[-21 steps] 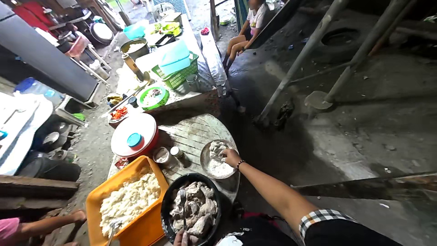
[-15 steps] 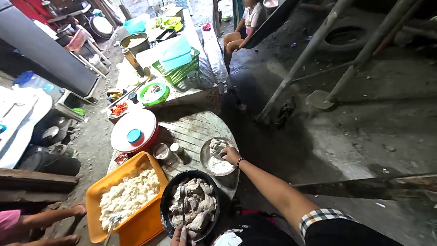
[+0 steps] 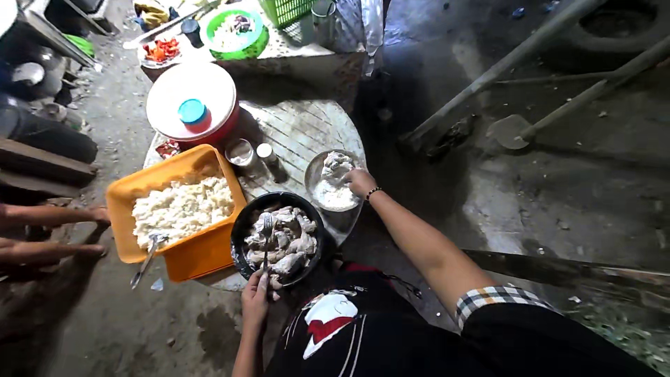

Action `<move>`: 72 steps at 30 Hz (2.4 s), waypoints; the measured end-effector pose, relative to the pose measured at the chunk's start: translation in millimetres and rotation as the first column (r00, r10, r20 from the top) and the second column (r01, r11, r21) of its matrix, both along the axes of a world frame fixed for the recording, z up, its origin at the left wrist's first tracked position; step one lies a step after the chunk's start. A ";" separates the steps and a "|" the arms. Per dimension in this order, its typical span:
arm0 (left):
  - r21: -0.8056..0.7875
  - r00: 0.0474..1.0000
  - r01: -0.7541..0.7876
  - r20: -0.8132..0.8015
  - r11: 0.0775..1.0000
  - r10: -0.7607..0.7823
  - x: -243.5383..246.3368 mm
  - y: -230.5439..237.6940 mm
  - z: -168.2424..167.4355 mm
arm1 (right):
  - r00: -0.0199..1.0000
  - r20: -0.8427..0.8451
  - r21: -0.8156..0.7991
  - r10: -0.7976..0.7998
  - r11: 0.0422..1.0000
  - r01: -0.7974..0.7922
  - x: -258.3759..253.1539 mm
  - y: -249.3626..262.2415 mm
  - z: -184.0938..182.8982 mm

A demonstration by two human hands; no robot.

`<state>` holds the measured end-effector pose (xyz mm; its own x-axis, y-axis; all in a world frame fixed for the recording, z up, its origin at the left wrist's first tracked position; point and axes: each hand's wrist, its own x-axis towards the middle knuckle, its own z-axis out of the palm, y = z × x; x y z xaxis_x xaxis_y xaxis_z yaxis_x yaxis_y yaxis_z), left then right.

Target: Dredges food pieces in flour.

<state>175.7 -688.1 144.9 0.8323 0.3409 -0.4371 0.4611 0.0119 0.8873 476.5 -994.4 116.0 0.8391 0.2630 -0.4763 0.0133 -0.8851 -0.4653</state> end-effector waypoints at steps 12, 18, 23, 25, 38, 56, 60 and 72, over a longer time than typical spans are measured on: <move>-0.006 0.998 -0.058 -0.027 0.998 0.058 -9.8 8.2 2.4 | 0.950 0.150 0.058 -0.273 0.962 0.267 30.6 -4.4 -7.0; 0.000 0.995 -0.082 -0.054 0.997 0.082 -10.8 7.8 5.6 | 0.946 0.149 -0.049 -0.288 0.953 0.298 51.4 -3.6 -11.8; 0.006 0.992 -0.100 -0.077 0.995 0.100 -12.9 8.3 7.1 | 0.946 0.150 -0.111 -0.288 0.946 0.305 60.8 1.9 -22.9; 0.009 0.991 -0.103 -0.079 0.995 0.104 -12.6 8.8 6.4 | 0.932 0.151 -0.127 -0.330 0.928 0.349 62.4 5.9 -25.4; 0.001 0.994 -0.093 -0.064 0.996 0.093 -0.9 7.4 6.2 | 0.902 0.038 -0.065 -0.429 0.900 0.431 50.5 26.8 -14.6; -0.003 0.992 -0.099 -0.077 0.995 0.098 2.6 12.1 3.8 | 0.799 -0.141 -0.032 -0.585 0.809 0.587 51.8 46.6 -15.1; -0.001 0.992 -0.097 -0.077 0.995 0.096 2.5 12.6 2.2 | 0.726 -0.182 0.084 -0.663 0.725 0.683 49.1 42.7 -14.6; -0.003 0.992 -0.094 -0.090 0.996 0.094 3.0 12.6 2.8 | 0.681 -0.154 0.218 -0.716 0.648 0.730 52.6 44.8 -13.2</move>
